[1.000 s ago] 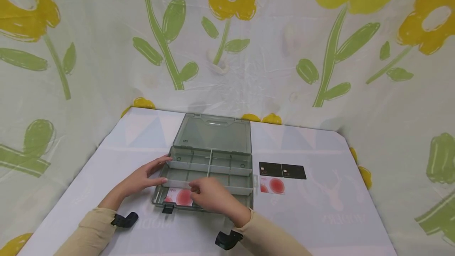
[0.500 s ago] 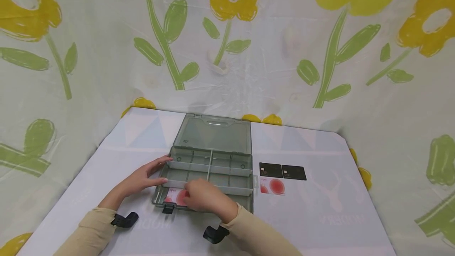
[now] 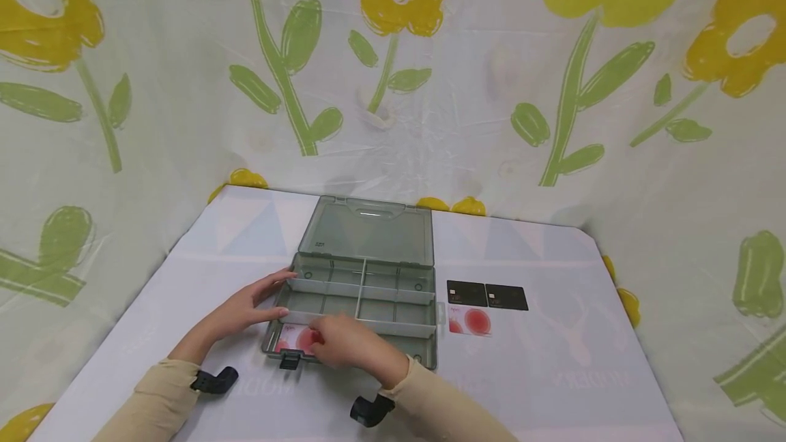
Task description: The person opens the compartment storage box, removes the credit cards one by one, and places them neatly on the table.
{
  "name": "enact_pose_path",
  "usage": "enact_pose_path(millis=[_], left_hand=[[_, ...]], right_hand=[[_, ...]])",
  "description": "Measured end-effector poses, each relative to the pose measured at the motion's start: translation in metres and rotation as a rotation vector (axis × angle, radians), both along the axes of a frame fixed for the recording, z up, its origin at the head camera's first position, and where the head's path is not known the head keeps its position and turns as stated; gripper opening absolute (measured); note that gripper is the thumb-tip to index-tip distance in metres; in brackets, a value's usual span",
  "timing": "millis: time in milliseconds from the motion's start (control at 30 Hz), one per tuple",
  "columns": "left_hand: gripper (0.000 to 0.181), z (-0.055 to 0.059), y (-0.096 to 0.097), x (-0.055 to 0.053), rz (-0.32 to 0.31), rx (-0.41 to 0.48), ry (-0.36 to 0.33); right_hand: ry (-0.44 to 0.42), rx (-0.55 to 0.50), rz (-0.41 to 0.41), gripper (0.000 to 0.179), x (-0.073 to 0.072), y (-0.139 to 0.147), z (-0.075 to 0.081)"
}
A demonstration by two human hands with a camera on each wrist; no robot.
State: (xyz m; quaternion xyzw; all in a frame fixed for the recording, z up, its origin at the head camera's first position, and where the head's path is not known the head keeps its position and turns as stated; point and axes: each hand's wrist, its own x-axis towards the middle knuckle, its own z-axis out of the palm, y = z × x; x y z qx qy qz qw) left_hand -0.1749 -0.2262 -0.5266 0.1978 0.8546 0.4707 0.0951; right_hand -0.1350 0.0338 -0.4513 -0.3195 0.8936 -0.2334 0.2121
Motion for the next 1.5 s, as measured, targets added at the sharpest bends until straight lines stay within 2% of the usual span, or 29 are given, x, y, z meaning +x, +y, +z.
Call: enact_pose_path(millis=[100,233,367,600,867,1200,1500], left_hand=[[0.069,-0.0006,-0.0002,0.0,0.001,-0.001,0.004],[0.07,-0.0009,0.0002,-0.0002,0.001,0.004,0.006],[0.07,-0.0002,0.0009,-0.0004,-0.002,0.009,0.005],[0.07,0.0028,0.0005,0.0012,0.003,0.003,-0.007],[0.069,0.0035,0.0014,0.0014,0.007,0.0,-0.007],[0.071,0.0039,0.0006,0.0025,0.013,-0.003,-0.013],[0.071,0.004,0.0019,0.0019,0.007,0.013,-0.018]], right_hand=[[0.058,0.036,-0.015,0.005,0.0024,-0.001,0.001],[0.118,0.121,-0.027,0.015,0.0061,-0.0033,0.0017],[0.135,0.174,-0.018,0.017,0.0083,-0.0053,0.0028],[0.075,0.135,-0.023,0.02,0.0065,-0.0051,0.0051],[0.082,0.131,-0.016,0.021,0.006,-0.005,0.0004],[-0.063,-0.002,-0.024,0.02,0.0018,-0.0002,-0.0023],[-0.016,0.07,-0.031,0.01,0.0028,-0.0021,-0.0028]])
